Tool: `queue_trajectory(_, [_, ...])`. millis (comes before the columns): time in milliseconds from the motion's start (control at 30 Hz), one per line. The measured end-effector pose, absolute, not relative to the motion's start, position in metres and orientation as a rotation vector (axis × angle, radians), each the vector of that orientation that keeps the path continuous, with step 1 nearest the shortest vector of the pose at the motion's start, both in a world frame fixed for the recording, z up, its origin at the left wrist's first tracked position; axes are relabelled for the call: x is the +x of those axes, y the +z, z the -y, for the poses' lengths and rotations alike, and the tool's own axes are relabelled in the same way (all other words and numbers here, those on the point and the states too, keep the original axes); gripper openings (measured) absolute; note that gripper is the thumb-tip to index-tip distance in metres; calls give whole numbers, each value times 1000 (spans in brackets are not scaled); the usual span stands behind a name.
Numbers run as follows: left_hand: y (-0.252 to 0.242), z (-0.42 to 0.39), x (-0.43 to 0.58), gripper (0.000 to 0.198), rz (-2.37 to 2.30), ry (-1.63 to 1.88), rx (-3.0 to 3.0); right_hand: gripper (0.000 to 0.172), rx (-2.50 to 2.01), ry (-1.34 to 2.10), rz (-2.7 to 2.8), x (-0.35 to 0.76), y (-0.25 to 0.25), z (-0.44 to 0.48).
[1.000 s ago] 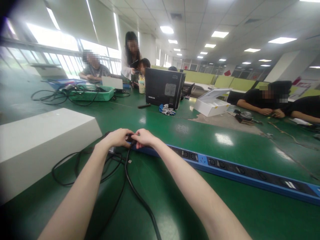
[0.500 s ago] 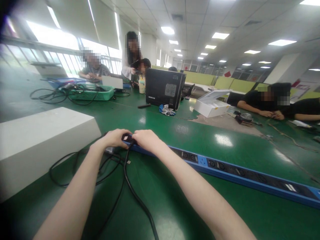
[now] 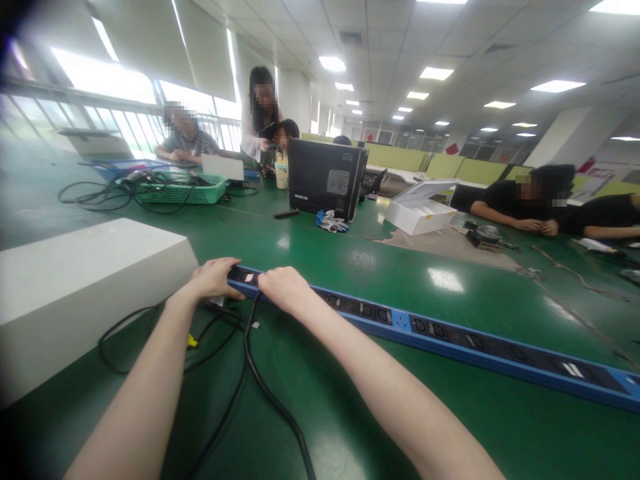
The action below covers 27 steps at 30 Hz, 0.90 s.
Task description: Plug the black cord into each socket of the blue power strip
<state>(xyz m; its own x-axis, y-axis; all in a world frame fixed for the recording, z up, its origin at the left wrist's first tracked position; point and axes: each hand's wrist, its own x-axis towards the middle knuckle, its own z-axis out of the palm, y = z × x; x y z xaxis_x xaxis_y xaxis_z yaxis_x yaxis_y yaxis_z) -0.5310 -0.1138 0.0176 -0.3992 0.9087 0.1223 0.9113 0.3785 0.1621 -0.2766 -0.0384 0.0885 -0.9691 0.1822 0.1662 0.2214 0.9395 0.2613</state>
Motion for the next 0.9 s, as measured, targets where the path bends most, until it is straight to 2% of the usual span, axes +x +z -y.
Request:
queue_trajectory(133, [7,120,-549,125,2664,-365,-1616,20,-331,-419,2935,-277,86,38])
queue_trajectory(300, [4,122,-556,127,2695,-398,-1597,19,-351,-438,2876,-275,77,40])
queue_trajectory(533, [35,118,-524,114,2650,-310,-1736,18,-437,-406,2833,-274,66,45])
queue_trajectory(633, [47,103,-487,100,2568,-252,-1892,19,-508,-365,2784,-272,60,47])
queue_trajectory(767, [54,89,-448,75,2531,-135,-1999,32,-604,-320,2736,-269,55,50])
queue_trajectory(900, [57,89,-441,69,2531,-68,-1991,39,-653,-314,2744,-268,51,55])
